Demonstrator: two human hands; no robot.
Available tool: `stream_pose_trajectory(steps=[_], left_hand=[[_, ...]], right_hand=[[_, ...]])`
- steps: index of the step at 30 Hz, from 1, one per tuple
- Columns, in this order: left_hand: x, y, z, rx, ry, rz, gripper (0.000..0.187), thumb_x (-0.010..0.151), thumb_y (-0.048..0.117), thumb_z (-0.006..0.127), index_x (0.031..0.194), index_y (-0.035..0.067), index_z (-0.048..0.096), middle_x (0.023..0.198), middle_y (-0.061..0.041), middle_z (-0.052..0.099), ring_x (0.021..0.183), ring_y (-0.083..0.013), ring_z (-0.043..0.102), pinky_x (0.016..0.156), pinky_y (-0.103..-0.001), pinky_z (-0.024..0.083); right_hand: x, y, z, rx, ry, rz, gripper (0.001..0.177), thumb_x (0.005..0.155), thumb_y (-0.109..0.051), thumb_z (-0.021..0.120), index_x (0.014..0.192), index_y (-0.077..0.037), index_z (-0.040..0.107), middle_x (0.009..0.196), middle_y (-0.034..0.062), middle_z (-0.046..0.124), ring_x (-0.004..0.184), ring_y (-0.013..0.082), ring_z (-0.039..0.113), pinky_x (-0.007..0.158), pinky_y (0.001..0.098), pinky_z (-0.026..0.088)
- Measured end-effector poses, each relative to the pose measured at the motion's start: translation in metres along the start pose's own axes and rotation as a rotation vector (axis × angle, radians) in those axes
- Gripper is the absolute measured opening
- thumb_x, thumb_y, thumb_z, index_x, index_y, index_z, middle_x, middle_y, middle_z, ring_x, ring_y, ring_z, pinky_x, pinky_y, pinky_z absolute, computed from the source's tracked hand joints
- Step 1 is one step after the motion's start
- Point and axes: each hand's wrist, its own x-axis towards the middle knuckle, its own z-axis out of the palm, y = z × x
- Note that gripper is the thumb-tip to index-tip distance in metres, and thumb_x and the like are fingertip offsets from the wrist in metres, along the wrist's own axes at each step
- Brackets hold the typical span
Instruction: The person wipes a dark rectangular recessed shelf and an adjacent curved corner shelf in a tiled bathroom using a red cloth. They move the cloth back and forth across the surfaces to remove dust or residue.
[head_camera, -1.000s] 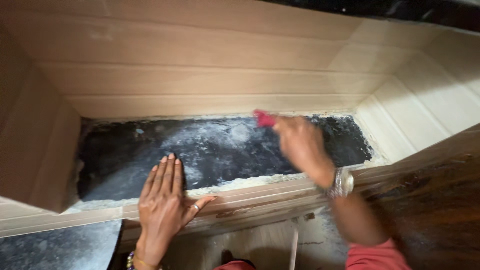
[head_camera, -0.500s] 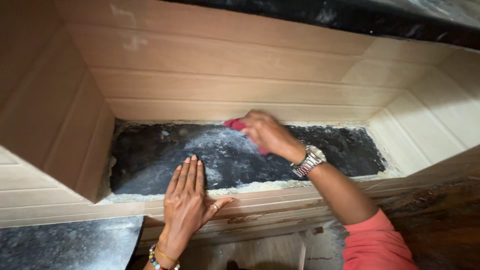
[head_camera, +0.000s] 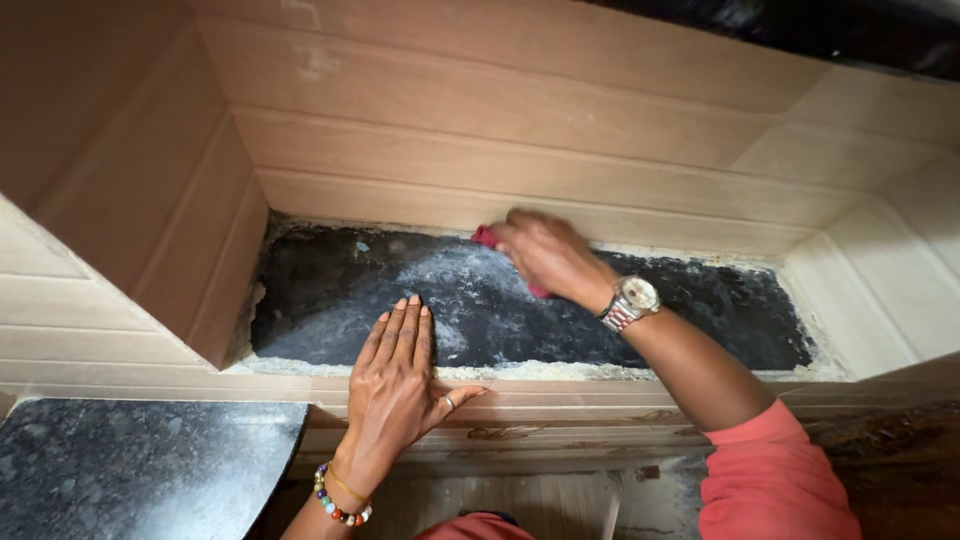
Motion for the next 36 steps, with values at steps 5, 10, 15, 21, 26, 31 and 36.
stream_pose_trajectory(steps=[5, 10, 15, 21, 26, 31, 36], left_hand=[[0.002, -0.001, -0.001, -0.002, -0.004, 0.002, 0.108, 0.076, 0.077, 0.061, 0.129, -0.017, 0.057, 0.136, -0.032, 0.058, 0.13, -0.0397, 0.056, 0.114, -0.047, 0.036], [-0.008, -0.002, -0.001, -0.106, 0.014, -0.004, 0.103, 0.084, 0.067, 0.066, 0.138, -0.019, 0.05, 0.142, -0.032, 0.055, 0.136, -0.04, 0.051, 0.118, -0.047, 0.034], [-0.039, -0.009, -0.011, -0.074, 0.127, -0.125, 0.088, 0.086, 0.05, 0.072, 0.14, -0.015, 0.046, 0.149, -0.03, 0.047, 0.143, -0.0423, 0.04, 0.12, -0.057, 0.024], [-0.071, -0.016, -0.014, -0.129, 0.19, -0.227, 0.075, 0.088, 0.027, 0.073, 0.144, -0.012, 0.044, 0.154, -0.03, 0.041, 0.146, -0.0457, 0.037, 0.122, -0.058, 0.026], [-0.091, -0.012, -0.024, -0.145, 0.345, -0.321, 0.056, 0.09, 0.003, 0.07, 0.142, -0.008, 0.051, 0.15, -0.026, 0.048, 0.143, -0.0467, 0.046, 0.12, -0.055, 0.04], [-0.118, -0.016, -0.047, -0.069, 0.44, -0.383, 0.032, 0.089, -0.009, 0.066, 0.12, -0.001, 0.067, 0.114, -0.013, 0.073, 0.119, -0.0279, 0.071, 0.122, -0.054, 0.044], [-0.124, -0.021, -0.05, -0.117, 0.452, -0.393, 0.037, 0.084, -0.007, 0.065, 0.122, -0.006, 0.067, 0.109, -0.017, 0.075, 0.105, -0.0289, 0.072, 0.112, -0.05, 0.05]], right_hand=[[-0.006, -0.027, 0.017, 0.223, -0.173, -0.01, 0.03, 0.103, -0.022, 0.057, 0.126, -0.005, 0.065, 0.106, 0.013, 0.064, 0.094, 0.0256, 0.065, 0.078, 0.0399, 0.056], [-0.01, -0.009, 0.01, 0.265, -0.033, -0.161, 0.029, 0.103, -0.016, 0.056, 0.127, -0.009, 0.069, 0.106, 0.0128, 0.067, 0.098, 0.0274, 0.068, 0.086, 0.041, 0.056], [-0.015, -0.006, 0.0, 0.032, -0.02, 0.022, 0.034, 0.098, -0.013, 0.055, 0.131, -0.008, 0.061, 0.108, 0.0138, 0.064, 0.082, 0.0282, 0.069, 0.07, 0.0432, 0.057], [-0.022, -0.073, 0.018, 0.297, -0.377, 0.224, 0.044, 0.102, -0.017, 0.048, 0.146, -0.018, 0.051, 0.106, 0.0089, 0.057, 0.067, 0.0239, 0.065, 0.058, 0.0386, 0.062], [-0.022, -0.116, 0.008, 0.506, -0.086, -0.303, 0.033, 0.105, -0.014, 0.057, 0.137, -0.007, 0.061, 0.102, 0.0122, 0.061, 0.082, 0.0267, 0.064, 0.071, 0.0415, 0.057], [-0.006, -0.093, -0.013, 0.184, -0.005, -0.063, 0.032, 0.101, -0.013, 0.057, 0.133, -0.01, 0.061, 0.092, 0.012, 0.058, 0.07, 0.0264, 0.063, 0.063, 0.0422, 0.054], [-0.014, -0.113, 0.008, 0.236, -0.252, -0.117, 0.047, 0.088, -0.002, 0.056, 0.134, -0.009, 0.062, 0.099, 0.0113, 0.057, 0.065, 0.0242, 0.064, 0.055, 0.0382, 0.058]])
